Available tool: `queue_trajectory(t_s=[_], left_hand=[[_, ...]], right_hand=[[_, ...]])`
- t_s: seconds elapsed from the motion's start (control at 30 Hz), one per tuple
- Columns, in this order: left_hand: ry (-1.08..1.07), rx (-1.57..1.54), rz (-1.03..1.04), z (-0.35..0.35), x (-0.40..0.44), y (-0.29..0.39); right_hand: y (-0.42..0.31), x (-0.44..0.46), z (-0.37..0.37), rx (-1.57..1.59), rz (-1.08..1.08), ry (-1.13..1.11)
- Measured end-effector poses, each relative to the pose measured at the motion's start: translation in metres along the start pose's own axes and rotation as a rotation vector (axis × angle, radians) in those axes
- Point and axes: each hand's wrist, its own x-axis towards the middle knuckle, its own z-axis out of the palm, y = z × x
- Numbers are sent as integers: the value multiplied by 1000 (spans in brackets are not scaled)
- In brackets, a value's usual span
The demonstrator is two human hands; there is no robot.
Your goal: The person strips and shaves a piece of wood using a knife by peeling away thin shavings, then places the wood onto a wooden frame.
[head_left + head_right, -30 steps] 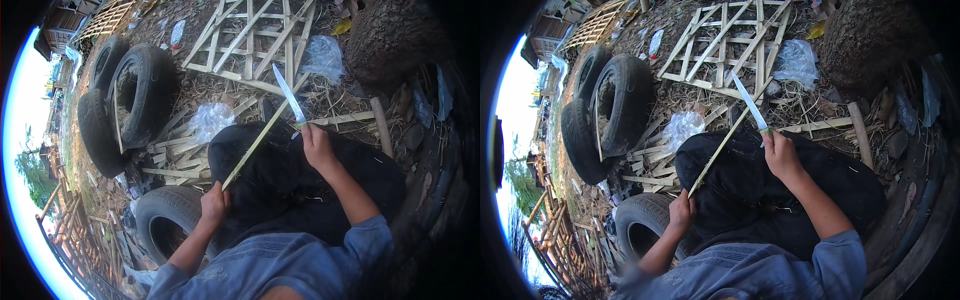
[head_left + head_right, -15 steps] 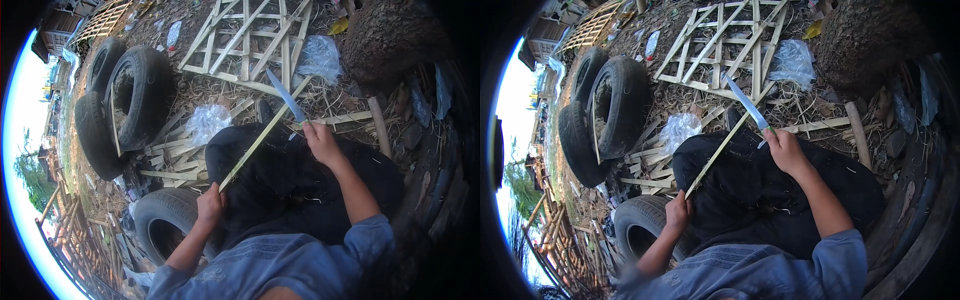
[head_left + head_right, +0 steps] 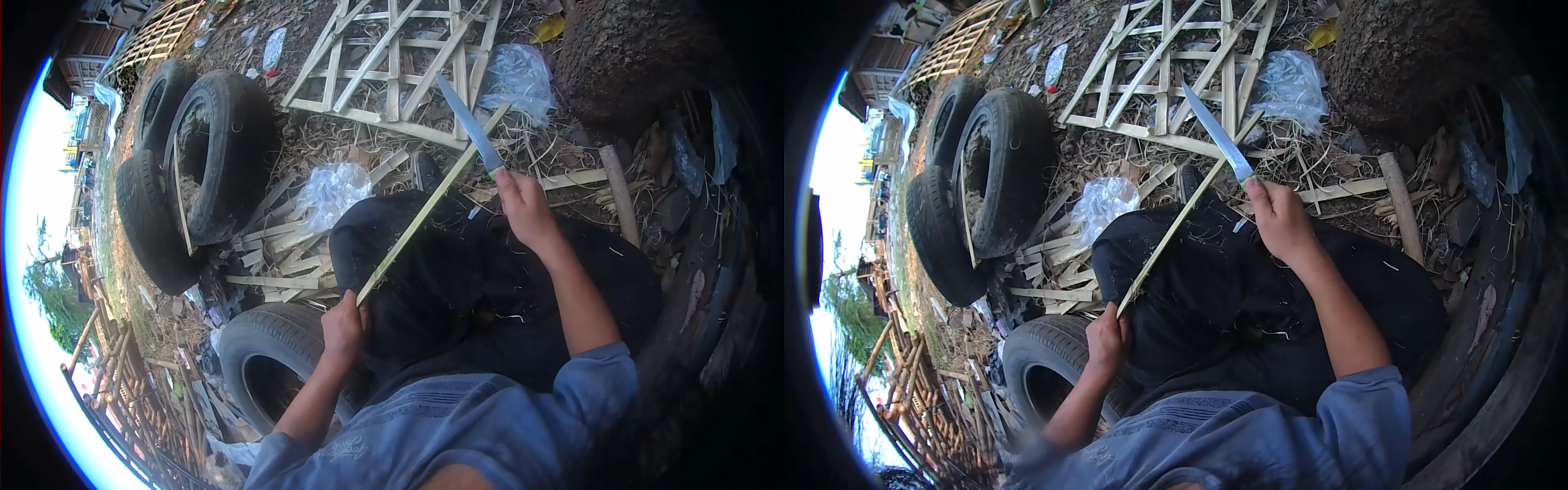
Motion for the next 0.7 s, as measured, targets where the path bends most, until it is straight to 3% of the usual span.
queue_trajectory(t_s=[0.1, 0.27, 0.37, 0.43, 0.57, 0.63, 0.7], left_hand=[[-10, -9, -25, -1, -3, -2], [7, -20, -12, -1, -1, 2], [13, -32, -6, -2, 1, 5], [-8, -27, -47, -3, -1, 5], [1, 10, -48, -4, -3, 0], [10, -25, -7, -3, -1, 5], [-4, -13, -5, -3, 0, 6]], right_hand=[[7, -20, 29, -121, -150, 29], [-6, -15, 17, -87, -113, -40], [-2, 1, 2, 118, 24, -16], [-2, -16, 24, -159, -151, -36], [-2, -25, 28, -173, -85, -47], [-7, -14, 18, -53, -88, -105], [-12, -2, 3, 133, 52, -38]])
